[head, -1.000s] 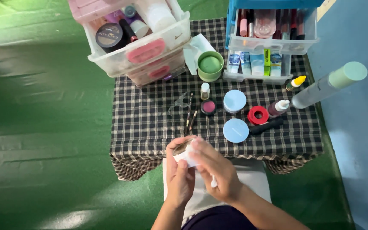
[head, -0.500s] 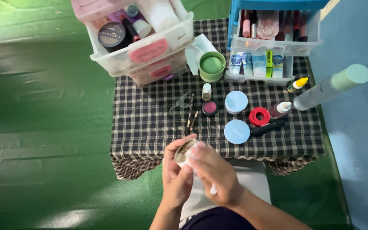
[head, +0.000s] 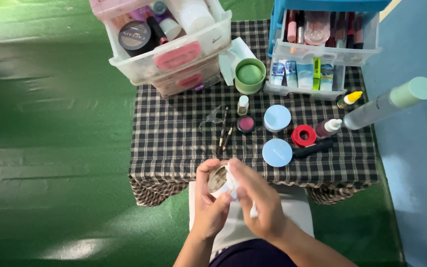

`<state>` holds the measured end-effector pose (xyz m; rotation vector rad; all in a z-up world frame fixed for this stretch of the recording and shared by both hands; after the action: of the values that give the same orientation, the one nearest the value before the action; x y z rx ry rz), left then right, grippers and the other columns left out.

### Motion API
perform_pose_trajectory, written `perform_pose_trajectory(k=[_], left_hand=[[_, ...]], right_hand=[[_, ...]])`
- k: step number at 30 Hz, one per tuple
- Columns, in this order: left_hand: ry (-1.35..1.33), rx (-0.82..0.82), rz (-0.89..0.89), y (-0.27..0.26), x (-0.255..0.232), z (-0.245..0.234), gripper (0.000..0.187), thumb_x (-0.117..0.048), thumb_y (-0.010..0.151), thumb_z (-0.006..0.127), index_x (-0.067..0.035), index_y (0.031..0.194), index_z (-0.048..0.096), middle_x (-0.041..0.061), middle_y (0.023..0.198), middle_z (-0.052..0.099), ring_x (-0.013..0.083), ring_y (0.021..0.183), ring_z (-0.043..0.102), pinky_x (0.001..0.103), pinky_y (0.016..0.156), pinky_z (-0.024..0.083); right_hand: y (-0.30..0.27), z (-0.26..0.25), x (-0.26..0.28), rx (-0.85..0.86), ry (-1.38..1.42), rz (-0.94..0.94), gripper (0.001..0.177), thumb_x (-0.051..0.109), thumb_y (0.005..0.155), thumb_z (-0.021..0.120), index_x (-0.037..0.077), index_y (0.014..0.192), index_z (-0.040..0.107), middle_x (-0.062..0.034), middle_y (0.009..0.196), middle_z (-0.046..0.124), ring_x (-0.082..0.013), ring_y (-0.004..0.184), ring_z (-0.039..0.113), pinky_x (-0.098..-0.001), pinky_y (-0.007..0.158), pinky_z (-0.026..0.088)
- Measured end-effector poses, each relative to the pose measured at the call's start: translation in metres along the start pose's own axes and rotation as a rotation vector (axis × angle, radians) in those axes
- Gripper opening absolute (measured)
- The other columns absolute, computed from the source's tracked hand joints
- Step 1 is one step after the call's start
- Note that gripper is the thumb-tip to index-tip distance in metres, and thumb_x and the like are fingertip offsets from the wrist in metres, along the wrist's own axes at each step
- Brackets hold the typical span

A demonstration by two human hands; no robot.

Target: Cleaning a small cosmetic jar and its lid using a tissue to remove residue.

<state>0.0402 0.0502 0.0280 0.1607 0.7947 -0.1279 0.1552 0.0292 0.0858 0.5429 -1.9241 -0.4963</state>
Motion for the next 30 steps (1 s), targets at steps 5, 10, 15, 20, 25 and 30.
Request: perform_pose_trajectory(k=[5, 10, 15, 20, 25, 30], left_hand=[[0.062, 0.082, 0.084, 0.005, -0.018, 0.012, 0.073, -0.026, 0.091, 0.087, -0.012, 0.142, 0.037, 0.015, 0.133, 0.052, 0.0226, 0.119, 0.055, 0.037, 0.101, 0.049], [0.009, 0.042, 0.042, 0.004, -0.013, 0.005, 0.086, -0.019, 0.084, 0.091, -0.015, 0.146, 0.032, 0.016, 0.132, 0.049, 0.0201, 0.109, 0.056, 0.032, 0.088, 0.051], [0.049, 0.029, 0.030, 0.003, -0.010, 0.008, 0.071, -0.020, 0.091, 0.081, -0.013, 0.144, 0.033, 0.017, 0.134, 0.050, 0.0231, 0.117, 0.053, 0.034, 0.096, 0.047], [0.029, 0.045, 0.051, 0.006, -0.014, 0.011, 0.076, -0.030, 0.089, 0.089, -0.012, 0.142, 0.037, 0.010, 0.134, 0.050, 0.0204, 0.122, 0.052, 0.039, 0.106, 0.046], [0.010, 0.019, 0.024, 0.000, -0.010, 0.001, 0.080, -0.024, 0.084, 0.092, -0.015, 0.143, 0.038, 0.015, 0.137, 0.051, 0.0250, 0.128, 0.050, 0.036, 0.104, 0.046], [-0.138, 0.056, -0.036, 0.002, -0.005, 0.010, 0.076, -0.015, 0.090, 0.085, -0.012, 0.146, 0.034, 0.020, 0.139, 0.049, 0.0298, 0.126, 0.055, 0.042, 0.108, 0.049]], right_hand=[[0.001, -0.003, 0.002, 0.007, 0.036, -0.053, 0.036, 0.009, 0.107, 0.046, -0.007, 0.140, 0.052, -0.0284, 0.143, 0.058, -0.0410, 0.135, 0.062, -0.0479, 0.116, 0.055], [-0.004, -0.005, 0.007, -0.025, -0.078, -0.094, 0.036, 0.004, 0.107, 0.046, -0.007, 0.141, 0.051, -0.0271, 0.147, 0.055, -0.0412, 0.140, 0.058, -0.0475, 0.121, 0.052], [-0.001, -0.002, -0.004, -0.015, 0.038, -0.045, 0.044, 0.021, 0.112, 0.038, -0.005, 0.146, 0.047, -0.0232, 0.150, 0.055, -0.0352, 0.142, 0.057, -0.0426, 0.121, 0.051], [0.003, 0.002, 0.010, -0.007, 0.054, -0.153, 0.038, 0.018, 0.113, 0.038, -0.005, 0.140, 0.050, -0.0290, 0.148, 0.051, -0.0452, 0.141, 0.055, -0.0546, 0.121, 0.051], [0.010, -0.002, 0.002, -0.008, 0.109, -0.041, 0.041, 0.020, 0.113, 0.035, -0.006, 0.138, 0.054, -0.0245, 0.145, 0.056, -0.0429, 0.145, 0.051, -0.0531, 0.126, 0.044], [-0.012, 0.008, -0.003, 0.035, -0.034, -0.203, 0.033, 0.019, 0.112, 0.044, 0.002, 0.137, 0.057, -0.0215, 0.138, 0.063, -0.0379, 0.134, 0.061, -0.0571, 0.120, 0.049]])
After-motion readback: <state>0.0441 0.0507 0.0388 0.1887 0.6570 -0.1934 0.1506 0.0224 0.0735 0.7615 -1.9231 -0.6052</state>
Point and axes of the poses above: each hand's wrist, its own y-axis towards the middle knuckle, its own z-axis out of the palm, x = y × z, the point moved 7 cm from there along y, towards the middle knuckle
